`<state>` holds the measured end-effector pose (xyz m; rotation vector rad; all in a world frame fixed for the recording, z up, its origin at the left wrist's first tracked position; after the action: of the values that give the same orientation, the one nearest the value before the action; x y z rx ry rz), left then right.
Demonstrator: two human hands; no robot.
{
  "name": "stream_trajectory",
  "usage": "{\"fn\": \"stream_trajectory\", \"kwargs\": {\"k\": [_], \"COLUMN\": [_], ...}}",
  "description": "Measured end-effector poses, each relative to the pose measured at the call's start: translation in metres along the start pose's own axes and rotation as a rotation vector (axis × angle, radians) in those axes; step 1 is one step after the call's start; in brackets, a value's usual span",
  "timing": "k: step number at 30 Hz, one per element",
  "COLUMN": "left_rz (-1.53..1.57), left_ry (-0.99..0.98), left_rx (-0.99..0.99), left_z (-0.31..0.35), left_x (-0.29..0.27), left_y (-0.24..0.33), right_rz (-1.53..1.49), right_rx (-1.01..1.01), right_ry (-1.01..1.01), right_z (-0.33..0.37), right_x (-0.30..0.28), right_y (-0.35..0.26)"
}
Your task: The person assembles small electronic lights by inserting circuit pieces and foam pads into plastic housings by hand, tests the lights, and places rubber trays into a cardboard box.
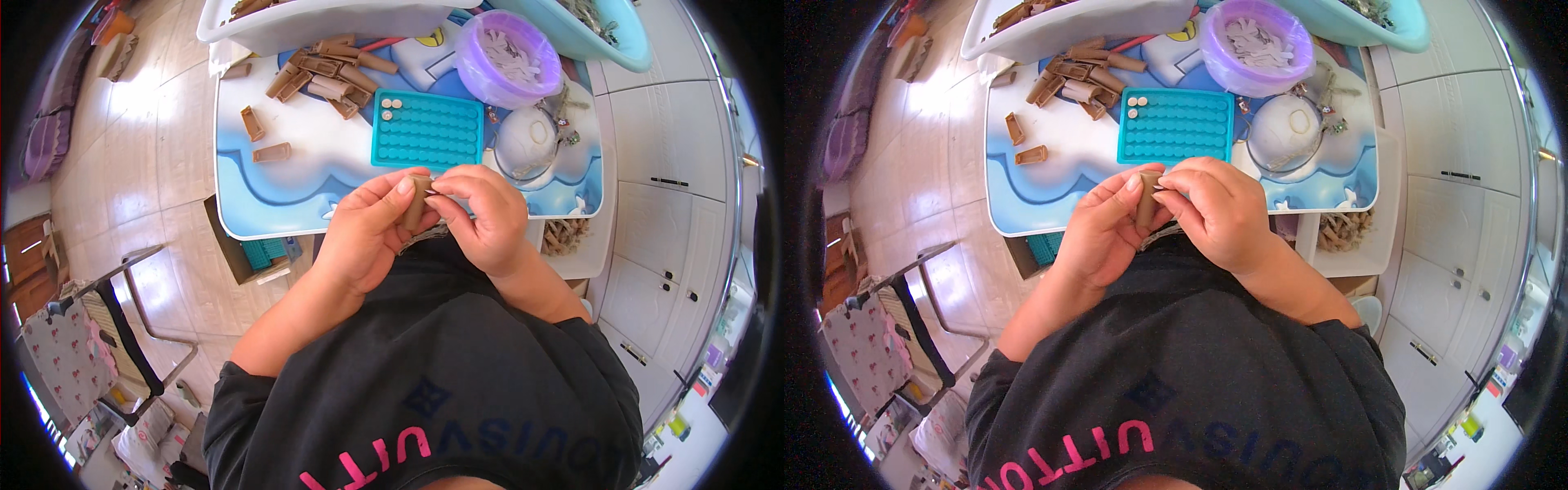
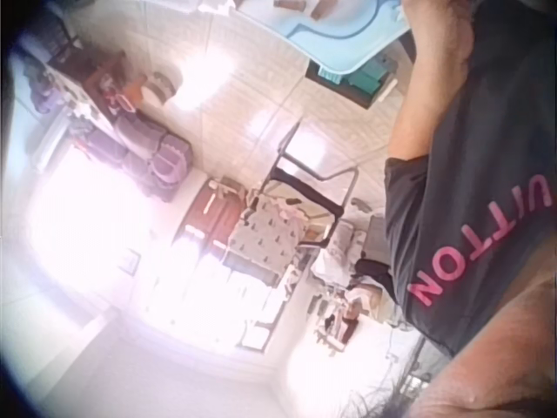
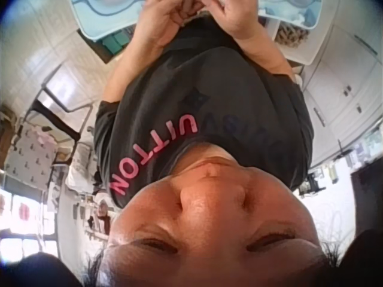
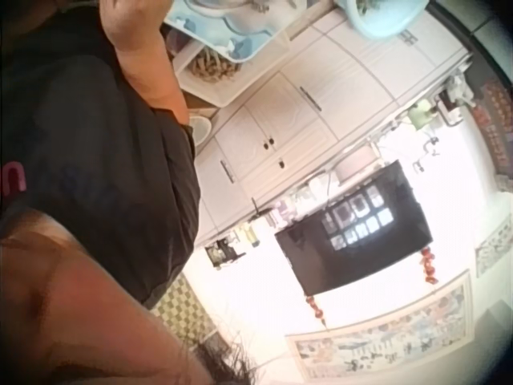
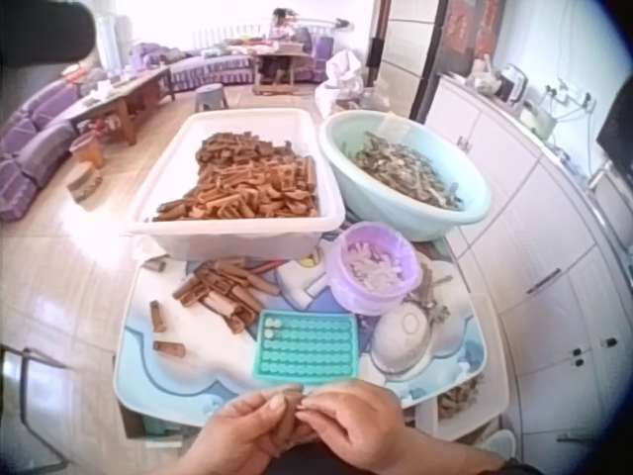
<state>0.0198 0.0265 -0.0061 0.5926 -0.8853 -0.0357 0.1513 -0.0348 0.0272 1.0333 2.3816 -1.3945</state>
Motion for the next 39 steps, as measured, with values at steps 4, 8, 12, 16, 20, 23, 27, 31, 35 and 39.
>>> {"fn": "stream_trajectory", "kwargs": {"k": [4, 8, 12, 16, 20, 23, 27, 31, 35, 39], "left_rz": [0.007, 0.017, -0.013, -0.058, -0.083, -0.11, -0.221, -1.401, -1.616, -1.91], "left_ry": [0.005, 0.025, 0.045, 0.057, 0.067, -0.026, -0.173, 0.237, 0.426, 0.296], "left_rx": [-0.024, -0.027, -0.021, -0.023, -0.069, -0.092, -0.168, 0.916, 1.226, 1.307], "left_z": [0.0, 0.001, 0.0, 0.001, 0.003, 0.007, 0.009, -0.003, -0.029, -0.044], "left_x": [0.001, 0.0, 0.001, 0.001, -0.001, 0.002, 0.006, -0.003, -0.021, -0.016], "left_y": [0.0, -0.002, -0.002, -0.001, 0.004, 0.008, 0.007, 0.056, 0.103, 0.117], "right_rz": [0.019, 0.009, 0.024, 0.027, -0.134, -0.323, -0.563, -0.978, -0.968, -0.902], "right_rx": [-0.025, -0.051, -0.056, -0.034, 0.097, 0.34, 0.35, 0.562, 0.588, 0.662], "right_ry": [-0.002, -0.037, -0.031, -0.038, -0.153, -0.167, -0.338, -0.141, 0.14, 0.358], "right_z": [0.0, -0.002, -0.003, -0.002, -0.002, -0.006, 0.001, 0.022, 0.048, 0.098], "right_x": [-0.001, -0.001, -0.001, -0.002, -0.005, -0.012, -0.018, -0.06, -0.144, -0.23], "right_y": [0.0, -0.001, -0.002, -0.002, 0.003, 0.002, 0.014, 0.036, 0.06, 0.086]}}
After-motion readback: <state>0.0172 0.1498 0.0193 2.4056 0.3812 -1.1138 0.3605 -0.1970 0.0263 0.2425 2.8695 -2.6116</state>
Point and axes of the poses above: each hand's wrist, its own z-axis away from the middle knuckle, its own x-axis out of the palm, y = z × x, the point moved 3 cm from there along -z, towards the middle knuckle, and after that the axes turned 5 degrees about -z, right-handed, at the moved point
